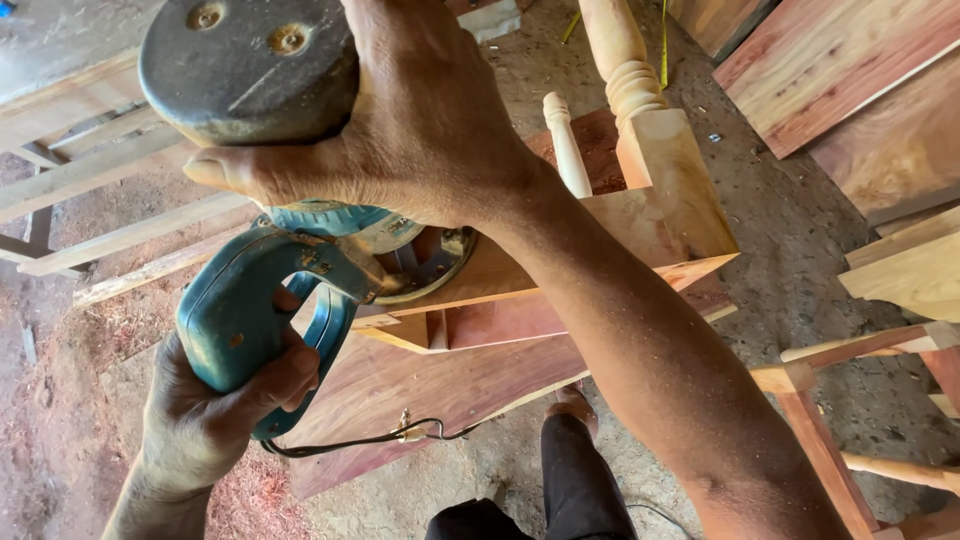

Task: Using a handheld wood router to shape the edges of wooden furniture frame components.

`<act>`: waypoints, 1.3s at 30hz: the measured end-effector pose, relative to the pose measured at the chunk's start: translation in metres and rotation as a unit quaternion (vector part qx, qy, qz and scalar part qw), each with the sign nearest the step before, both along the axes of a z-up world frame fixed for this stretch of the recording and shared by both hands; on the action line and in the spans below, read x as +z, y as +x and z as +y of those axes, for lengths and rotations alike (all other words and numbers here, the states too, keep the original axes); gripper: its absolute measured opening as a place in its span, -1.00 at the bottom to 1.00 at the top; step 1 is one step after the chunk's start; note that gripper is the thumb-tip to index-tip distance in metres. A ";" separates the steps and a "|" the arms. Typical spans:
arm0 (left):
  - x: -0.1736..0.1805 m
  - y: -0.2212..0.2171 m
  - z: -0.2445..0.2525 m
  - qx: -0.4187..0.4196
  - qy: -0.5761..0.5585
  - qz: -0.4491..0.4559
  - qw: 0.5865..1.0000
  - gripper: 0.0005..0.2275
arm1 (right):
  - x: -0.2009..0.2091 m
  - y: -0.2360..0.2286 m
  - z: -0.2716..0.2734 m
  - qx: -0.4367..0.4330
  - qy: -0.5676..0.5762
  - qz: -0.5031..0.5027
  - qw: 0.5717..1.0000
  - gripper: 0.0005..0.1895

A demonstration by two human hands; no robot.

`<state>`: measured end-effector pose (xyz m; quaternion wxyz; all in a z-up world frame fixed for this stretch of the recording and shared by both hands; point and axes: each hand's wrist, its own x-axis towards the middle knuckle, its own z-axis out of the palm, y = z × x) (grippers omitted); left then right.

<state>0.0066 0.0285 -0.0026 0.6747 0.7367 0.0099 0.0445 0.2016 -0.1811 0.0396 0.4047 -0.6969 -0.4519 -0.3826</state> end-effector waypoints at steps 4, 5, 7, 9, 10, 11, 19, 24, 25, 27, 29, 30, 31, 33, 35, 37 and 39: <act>0.002 -0.005 0.003 -0.008 -0.029 -0.004 1.000 -0.56 | 0.003 -0.005 -0.010 0.056 -0.032 0.037 0.997 -0.06; 0.003 -0.003 0.003 -0.008 -0.038 0.004 0.999 -0.55 | 0.006 -0.005 -0.015 0.070 -0.042 0.033 0.996 -0.06; 0.003 -0.003 0.002 -0.001 -0.014 0.010 1.000 -0.58 | 0.006 -0.006 -0.040 0.118 -0.035 0.072 0.990 -0.17; 0.001 -0.005 0.001 0.008 0.010 0.019 1.000 -0.62 | 0.001 -0.017 -0.080 0.168 -0.027 0.115 0.979 -0.28; 0.001 -0.006 0.001 0.009 0.013 0.025 1.000 -0.62 | -0.003 -0.027 -0.108 0.091 -0.044 0.135 0.986 -0.27; 0.000 -0.005 0.001 0.010 0.015 0.028 0.999 -0.62 | -0.005 -0.035 -0.135 0.014 -0.061 0.151 0.987 -0.26; 0.006 -0.007 -0.006 0.027 0.032 0.026 0.999 -0.62 | -0.119 -0.095 -0.198 -0.097 0.099 0.352 0.926 0.34; 0.012 -0.006 -0.011 0.039 0.057 0.029 0.997 -0.61 | -0.270 -0.051 -0.229 -0.194 0.056 0.478 0.855 -0.16; 0.012 -0.006 -0.011 0.040 0.063 0.027 0.997 -0.62 | -0.293 -0.042 -0.230 -0.242 0.086 0.437 0.862 -0.21; 0.012 -0.008 -0.012 0.041 0.068 0.026 0.997 -0.62 | -0.309 -0.034 -0.228 -0.287 0.114 0.394 0.866 -0.27; 0.012 -0.008 -0.014 0.059 0.071 0.026 0.995 -0.61 | -0.296 -0.037 -0.222 -0.202 0.176 0.263 0.927 -0.38; 0.013 -0.007 -0.015 0.057 0.070 0.027 0.996 -0.61 | -0.297 -0.036 -0.226 -0.204 0.175 0.264 0.926 -0.38; 0.014 -0.007 -0.016 0.063 0.077 0.022 0.995 -0.63 | -0.298 -0.035 -0.229 -0.184 0.172 0.283 0.925 -0.43; 0.015 -0.008 -0.017 0.069 0.085 0.023 0.994 -0.65 | -0.299 -0.036 -0.232 -0.164 0.166 0.308 0.922 -0.47; 0.015 -0.008 -0.019 0.056 0.090 -0.028 0.994 -0.56 | -0.300 -0.039 -0.234 -0.199 0.113 0.291 0.929 -0.48; 0.011 -0.007 -0.013 0.056 0.104 -0.032 0.992 -0.63 | -0.307 -0.031 -0.232 -0.196 0.128 0.297 0.926 -0.47; 0.014 -0.009 -0.018 0.053 0.113 -0.041 0.991 -0.70 | -0.312 -0.038 -0.232 -0.195 0.140 0.298 0.924 -0.45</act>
